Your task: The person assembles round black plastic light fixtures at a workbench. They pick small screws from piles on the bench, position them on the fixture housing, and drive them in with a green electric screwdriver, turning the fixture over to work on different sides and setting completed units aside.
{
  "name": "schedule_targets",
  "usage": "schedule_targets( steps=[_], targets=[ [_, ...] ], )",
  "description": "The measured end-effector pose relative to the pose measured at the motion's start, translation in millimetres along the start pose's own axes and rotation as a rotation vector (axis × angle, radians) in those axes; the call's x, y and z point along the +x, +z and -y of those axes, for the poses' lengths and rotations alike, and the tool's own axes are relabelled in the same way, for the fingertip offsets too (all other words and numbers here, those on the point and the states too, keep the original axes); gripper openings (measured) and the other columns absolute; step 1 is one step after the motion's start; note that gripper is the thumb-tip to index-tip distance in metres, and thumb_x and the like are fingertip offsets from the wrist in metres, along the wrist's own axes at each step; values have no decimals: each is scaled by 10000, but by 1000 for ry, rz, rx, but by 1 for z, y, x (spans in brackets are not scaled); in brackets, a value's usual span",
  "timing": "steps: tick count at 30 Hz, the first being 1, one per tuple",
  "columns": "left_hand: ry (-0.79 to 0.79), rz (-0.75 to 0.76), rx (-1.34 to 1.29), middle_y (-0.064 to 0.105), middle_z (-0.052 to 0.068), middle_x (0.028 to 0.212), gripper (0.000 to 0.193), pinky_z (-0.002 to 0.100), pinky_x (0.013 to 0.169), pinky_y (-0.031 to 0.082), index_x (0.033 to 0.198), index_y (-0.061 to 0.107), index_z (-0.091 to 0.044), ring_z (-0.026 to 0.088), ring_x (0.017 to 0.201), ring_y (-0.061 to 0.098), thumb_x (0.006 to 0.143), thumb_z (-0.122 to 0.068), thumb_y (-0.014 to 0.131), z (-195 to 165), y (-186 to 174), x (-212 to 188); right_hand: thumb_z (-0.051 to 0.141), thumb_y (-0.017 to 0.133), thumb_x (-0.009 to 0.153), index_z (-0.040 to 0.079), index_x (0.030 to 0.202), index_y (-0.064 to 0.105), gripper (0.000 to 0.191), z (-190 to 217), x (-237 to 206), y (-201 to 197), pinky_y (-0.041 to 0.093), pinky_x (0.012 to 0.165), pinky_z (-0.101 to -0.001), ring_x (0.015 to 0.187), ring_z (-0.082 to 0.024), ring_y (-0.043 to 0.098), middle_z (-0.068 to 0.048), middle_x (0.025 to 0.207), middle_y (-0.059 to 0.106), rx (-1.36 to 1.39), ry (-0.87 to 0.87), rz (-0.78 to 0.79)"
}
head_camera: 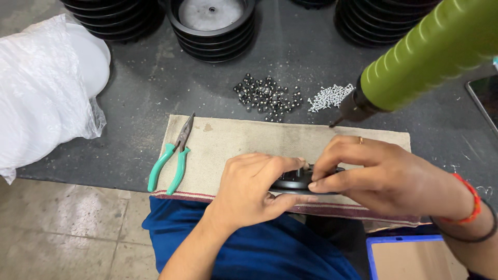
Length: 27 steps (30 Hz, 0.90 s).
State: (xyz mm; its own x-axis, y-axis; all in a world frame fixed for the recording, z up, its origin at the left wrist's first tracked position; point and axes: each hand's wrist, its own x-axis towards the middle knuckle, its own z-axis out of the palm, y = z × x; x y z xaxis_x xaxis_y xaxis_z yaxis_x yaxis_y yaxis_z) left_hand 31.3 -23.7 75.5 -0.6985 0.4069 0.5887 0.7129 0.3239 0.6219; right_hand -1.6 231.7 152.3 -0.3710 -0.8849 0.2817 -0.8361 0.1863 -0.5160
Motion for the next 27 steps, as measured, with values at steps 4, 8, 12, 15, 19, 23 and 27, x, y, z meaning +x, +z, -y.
schedule_targets(
  steps=[4, 8, 12, 15, 19, 23, 27],
  targets=[
    [5, -10, -3, 751, 65, 939, 467, 380, 730, 571, 1152, 648, -89, 272, 796, 732, 762, -273, 828, 1, 0, 2, -15, 677, 797, 117, 1143, 749, 378, 9, -8, 3, 570, 801, -287, 990, -148, 687, -18, 1083, 667, -27, 111, -81],
    [-6, -35, -5, 747, 53, 898, 441, 361, 689, 565, 1115, 645, -89, 255, 743, 728, 794, -304, 858, -1, 2, 4, -8, 664, 818, 182, 1129, 714, 368, 25, -6, -10, 547, 768, -234, 995, -98, 674, -16, 1124, 707, -78, 192, -542],
    [-2, -54, 6, 757, 46, 910, 441, 346, 679, 568, 1110, 640, -88, 241, 748, 741, 825, -345, 857, -2, 3, 9, -32, 624, 943, 59, 1267, 565, 341, 4, 23, -10, 562, 764, -324, 896, -224, 662, -99, 1080, 656, 279, 137, -750],
    [-40, -49, 36, 744, 54, 846, 461, 349, 634, 550, 1083, 648, -87, 246, 704, 731, 816, -396, 864, -1, 5, 15, -35, 606, 1038, 0, 1276, 480, 272, -1, 35, -9, 538, 718, -386, 775, -286, 611, -150, 998, 601, 481, 114, -890],
    [-91, -41, 53, 725, 72, 777, 488, 358, 592, 528, 1065, 659, -82, 261, 646, 709, 794, -431, 865, 2, 5, 20, 27, 602, 1088, 29, 1202, 467, 177, 15, 32, -11, 505, 627, -414, 640, -274, 580, -158, 863, 570, 648, 99, -982],
    [-74, -39, 50, 726, 67, 784, 483, 352, 600, 530, 1076, 656, -84, 255, 667, 719, 804, -427, 860, 1, 6, 20, 95, 599, 1099, 56, 1250, 459, 210, 31, 20, -13, 512, 617, -407, 656, -269, 601, -132, 834, 590, 864, 4, -960],
    [-70, -42, 38, 723, 63, 771, 483, 351, 593, 528, 1069, 654, -83, 247, 656, 717, 797, -420, 867, 0, 7, 19, 120, 601, 1071, 66, 1231, 480, 208, 29, 7, -10, 502, 636, -440, 651, -280, 616, -134, 828, 614, 888, -2, -896]
  ],
)
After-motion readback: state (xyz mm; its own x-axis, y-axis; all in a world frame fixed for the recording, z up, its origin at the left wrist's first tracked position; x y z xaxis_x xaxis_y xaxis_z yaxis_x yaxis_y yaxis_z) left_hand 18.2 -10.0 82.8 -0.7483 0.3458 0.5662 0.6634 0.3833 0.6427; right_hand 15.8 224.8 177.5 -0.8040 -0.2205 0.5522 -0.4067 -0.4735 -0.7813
